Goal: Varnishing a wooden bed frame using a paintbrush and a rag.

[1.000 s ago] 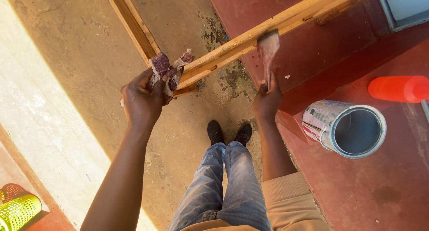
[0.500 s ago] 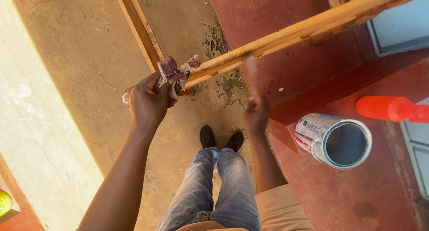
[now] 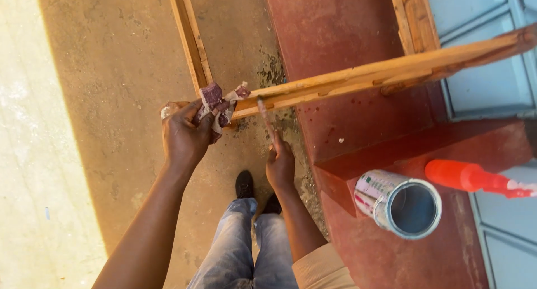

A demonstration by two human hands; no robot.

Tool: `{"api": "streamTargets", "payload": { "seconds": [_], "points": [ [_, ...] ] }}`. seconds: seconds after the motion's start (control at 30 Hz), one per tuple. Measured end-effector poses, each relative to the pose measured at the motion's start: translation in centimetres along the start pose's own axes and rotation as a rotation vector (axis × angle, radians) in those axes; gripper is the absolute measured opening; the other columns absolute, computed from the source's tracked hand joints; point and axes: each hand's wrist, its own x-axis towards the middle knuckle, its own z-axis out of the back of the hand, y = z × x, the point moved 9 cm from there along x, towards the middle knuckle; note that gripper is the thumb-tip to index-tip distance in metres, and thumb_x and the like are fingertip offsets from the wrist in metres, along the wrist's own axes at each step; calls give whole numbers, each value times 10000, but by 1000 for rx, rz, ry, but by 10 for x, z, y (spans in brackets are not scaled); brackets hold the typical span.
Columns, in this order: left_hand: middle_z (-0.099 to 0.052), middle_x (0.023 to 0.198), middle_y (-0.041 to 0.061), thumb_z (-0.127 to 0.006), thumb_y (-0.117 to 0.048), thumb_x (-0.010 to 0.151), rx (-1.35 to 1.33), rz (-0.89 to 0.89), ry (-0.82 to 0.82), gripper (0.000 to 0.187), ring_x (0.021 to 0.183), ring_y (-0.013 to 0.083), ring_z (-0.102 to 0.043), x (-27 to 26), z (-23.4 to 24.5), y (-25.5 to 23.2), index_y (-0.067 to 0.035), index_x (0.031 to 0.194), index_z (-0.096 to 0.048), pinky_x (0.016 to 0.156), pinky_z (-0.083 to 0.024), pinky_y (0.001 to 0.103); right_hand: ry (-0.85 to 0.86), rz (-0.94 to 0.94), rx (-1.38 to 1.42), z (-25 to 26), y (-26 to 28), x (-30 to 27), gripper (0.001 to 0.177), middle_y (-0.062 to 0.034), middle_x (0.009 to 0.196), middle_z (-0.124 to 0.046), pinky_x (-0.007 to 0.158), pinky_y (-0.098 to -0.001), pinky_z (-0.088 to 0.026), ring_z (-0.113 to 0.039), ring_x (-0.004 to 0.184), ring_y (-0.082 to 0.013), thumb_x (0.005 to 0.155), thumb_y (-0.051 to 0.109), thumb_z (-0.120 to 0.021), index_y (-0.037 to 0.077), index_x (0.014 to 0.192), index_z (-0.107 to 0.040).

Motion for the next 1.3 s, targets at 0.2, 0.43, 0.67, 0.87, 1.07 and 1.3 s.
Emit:
{"api": "streamTargets", "payload": {
  "seconds": [0.2, 0.43, 0.67, 0.87, 1.07, 1.3],
  "points": [
    [-734, 746, 70, -721, -119, 979, -89, 89, -45, 292, 522, 85, -648, -39, 22, -3, -55, 1263, -739, 436, -538, 256, -18, -246, -123, 84, -8, 32, 520, -187, 1080, -696, 596, -344, -562, -647, 743, -218, 1076, 136, -504, 159, 1588, -418],
    [-742, 753, 57, -738, -116, 966, -112, 143, -146, 294, 551, 81, -679, -73, 56, -1, -37, 1250, -747, 453, -551, 262, -320, -11, 362, 135, -75, 100, 526, -173, 1231, -713, 703, -161, -546, -646, 817, -22, 1137, 54, -529, 59, 1653, -429],
    [-747, 770, 71, -724, -110, 969, -126, 113, -161, 313, 556, 93, -668, -69, 72, 7, -24, 1270, -726, 458, -554, 274, -231, -196, 107, 24, -55, 43, 468, -85, 889, -674, 381, -226, -452, -507, 495, -55, 1085, 178, -552, 73, 1528, -441],
    [-747, 848, 62, -713, -101, 994, -164, -7, -90, 307, 639, 73, -676, -51, 79, 12, 10, 1281, -707, 514, -561, 259, 226, 33, -32, -69, 58, -33, 551, -91, 1013, -683, 331, -206, -432, -481, 465, -39, 1018, 131, -561, 222, 1550, -453],
    [-748, 858, 62, -709, -117, 1016, -228, -8, -59, 279, 633, 56, -630, -36, 119, 9, 1, 1268, -729, 507, -512, 258, 194, -50, -26, -7, 52, 1, 494, -73, 1044, -669, 345, -221, -453, -505, 470, -66, 1021, 170, -567, 216, 1511, -524],
    [-774, 849, 58, -725, -151, 981, -160, 59, -16, 280, 581, 63, -646, -17, 111, 29, -56, 1243, -740, 456, -523, 264, -293, -384, 128, 105, -19, 33, 504, -42, 962, -703, 375, -247, -388, -456, 476, -52, 1033, 242, -547, 222, 1533, -486]
  ]
}}
